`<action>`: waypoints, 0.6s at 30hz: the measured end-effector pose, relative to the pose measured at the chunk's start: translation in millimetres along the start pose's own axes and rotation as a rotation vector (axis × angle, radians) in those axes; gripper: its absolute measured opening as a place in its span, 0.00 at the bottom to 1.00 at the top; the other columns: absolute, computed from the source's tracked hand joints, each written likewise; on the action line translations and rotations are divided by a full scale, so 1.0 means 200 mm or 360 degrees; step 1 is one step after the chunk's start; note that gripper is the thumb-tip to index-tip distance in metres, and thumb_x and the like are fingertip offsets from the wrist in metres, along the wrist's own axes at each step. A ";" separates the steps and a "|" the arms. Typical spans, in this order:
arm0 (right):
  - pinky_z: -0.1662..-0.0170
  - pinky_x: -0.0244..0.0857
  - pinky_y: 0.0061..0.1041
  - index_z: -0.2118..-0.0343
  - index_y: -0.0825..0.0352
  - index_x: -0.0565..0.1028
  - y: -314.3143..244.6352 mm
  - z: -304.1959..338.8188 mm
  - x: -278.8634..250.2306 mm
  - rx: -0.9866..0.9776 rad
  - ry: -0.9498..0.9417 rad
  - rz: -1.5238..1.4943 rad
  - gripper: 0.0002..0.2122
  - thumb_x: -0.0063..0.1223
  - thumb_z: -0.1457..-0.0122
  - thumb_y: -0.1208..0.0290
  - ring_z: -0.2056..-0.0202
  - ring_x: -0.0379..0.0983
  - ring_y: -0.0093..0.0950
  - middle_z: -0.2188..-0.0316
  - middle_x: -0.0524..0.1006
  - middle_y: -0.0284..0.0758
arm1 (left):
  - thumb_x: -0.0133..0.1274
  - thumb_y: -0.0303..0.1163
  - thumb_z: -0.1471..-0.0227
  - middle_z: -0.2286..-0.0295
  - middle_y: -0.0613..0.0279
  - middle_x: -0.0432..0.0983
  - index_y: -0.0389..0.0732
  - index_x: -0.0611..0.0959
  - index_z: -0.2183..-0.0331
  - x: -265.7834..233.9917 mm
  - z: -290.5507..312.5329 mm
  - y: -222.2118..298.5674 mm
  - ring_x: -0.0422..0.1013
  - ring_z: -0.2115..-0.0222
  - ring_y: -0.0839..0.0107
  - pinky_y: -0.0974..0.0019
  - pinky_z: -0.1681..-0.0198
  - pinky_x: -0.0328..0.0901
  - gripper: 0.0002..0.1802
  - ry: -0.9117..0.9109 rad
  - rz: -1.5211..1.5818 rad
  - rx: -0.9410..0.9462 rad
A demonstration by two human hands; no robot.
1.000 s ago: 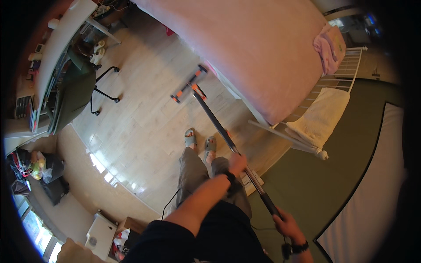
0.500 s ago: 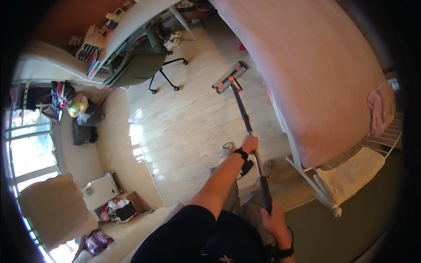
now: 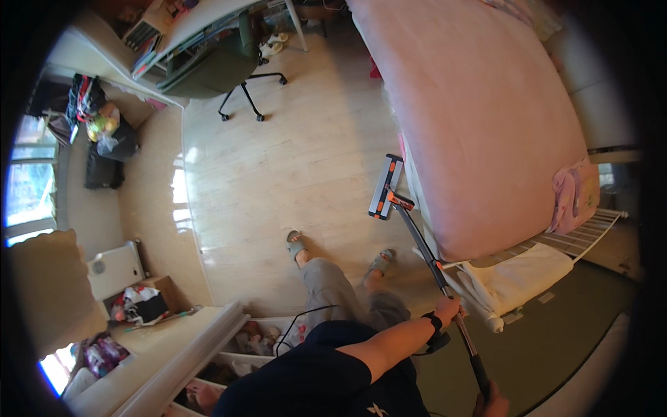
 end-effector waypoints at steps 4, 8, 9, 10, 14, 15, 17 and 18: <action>0.72 0.68 0.53 0.38 0.58 0.72 -0.12 -0.17 -0.19 -0.0141 -0.0083 0.0027 0.26 0.60 0.38 0.60 0.74 0.76 0.56 0.76 0.80 0.52 | 0.50 0.28 0.35 0.70 0.51 0.70 0.35 0.65 0.66 -0.02 0.06 0.23 0.74 0.73 0.57 0.50 0.69 0.77 0.12 -0.0040 0.0214 0.0077; 0.71 0.70 0.43 0.43 0.65 0.73 -0.64 -0.47 -0.46 -0.0536 -0.0001 0.0027 0.25 0.58 0.46 0.71 0.70 0.78 0.54 0.71 0.78 0.55 | 0.51 0.28 0.37 0.75 0.52 0.71 0.33 0.68 0.68 -0.39 0.17 0.69 0.75 0.78 0.59 0.55 0.78 0.73 0.11 0.0130 0.0501 0.0439; 0.67 0.71 0.47 0.45 0.67 0.73 -0.83 -0.56 -0.51 -0.0570 -0.0052 0.0095 0.24 0.60 0.47 0.70 0.68 0.77 0.55 0.74 0.78 0.53 | 0.51 0.28 0.38 0.77 0.53 0.71 0.33 0.69 0.68 -0.53 0.21 0.84 0.74 0.80 0.59 0.56 0.80 0.71 0.10 0.0222 0.0609 0.0567; 0.67 0.71 0.47 0.46 0.67 0.73 -1.05 -0.63 -0.57 -0.0691 -0.0054 0.0055 0.23 0.60 0.46 0.70 0.68 0.77 0.55 0.74 0.78 0.53 | 0.51 0.29 0.39 0.78 0.54 0.71 0.34 0.70 0.68 -0.69 0.25 0.99 0.74 0.82 0.59 0.57 0.82 0.70 0.10 0.0318 0.0707 0.0663; 0.67 0.71 0.47 0.47 0.66 0.74 -2.05 -0.79 -0.64 -0.1051 -0.0073 0.0017 0.21 0.59 0.45 0.71 0.68 0.77 0.55 0.74 0.78 0.54 | 0.51 0.29 0.43 0.79 0.56 0.71 0.33 0.73 0.70 -1.53 0.48 1.54 0.73 0.84 0.60 0.58 0.83 0.69 0.08 0.0481 0.1038 0.0750; 0.67 0.71 0.47 0.47 0.66 0.74 -2.31 -0.81 -0.61 -0.1111 -0.0076 0.0029 0.20 0.59 0.44 0.71 0.68 0.77 0.55 0.74 0.78 0.54 | 0.51 0.29 0.43 0.80 0.56 0.72 0.34 0.73 0.71 -1.78 0.57 1.66 0.74 0.84 0.61 0.59 0.83 0.68 0.09 0.0581 0.1092 0.0853; 0.67 0.71 0.47 0.45 0.64 0.73 -2.81 -0.83 -0.50 -0.1181 -0.0244 -0.0015 0.22 0.59 0.43 0.70 0.68 0.77 0.56 0.73 0.77 0.54 | 0.51 0.30 0.44 0.81 0.56 0.72 0.34 0.74 0.73 -2.30 0.76 1.86 0.74 0.85 0.62 0.59 0.83 0.68 0.10 0.0756 0.1163 0.1019; 0.67 0.71 0.48 0.43 0.64 0.73 -3.05 -0.83 -0.44 -0.1207 -0.0332 -0.0037 0.23 0.58 0.43 0.70 0.67 0.77 0.56 0.73 0.77 0.55 | 0.51 0.30 0.44 0.82 0.56 0.72 0.33 0.74 0.73 -2.56 0.85 1.94 0.74 0.85 0.61 0.59 0.83 0.68 0.10 0.0832 0.1186 0.1076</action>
Point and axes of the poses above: each hand's wrist, its own z-axis away from the middle knuckle, its own x-axis out of the palm, y = z × x, the point moved 5 cm from there along -z, towards the middle knuckle
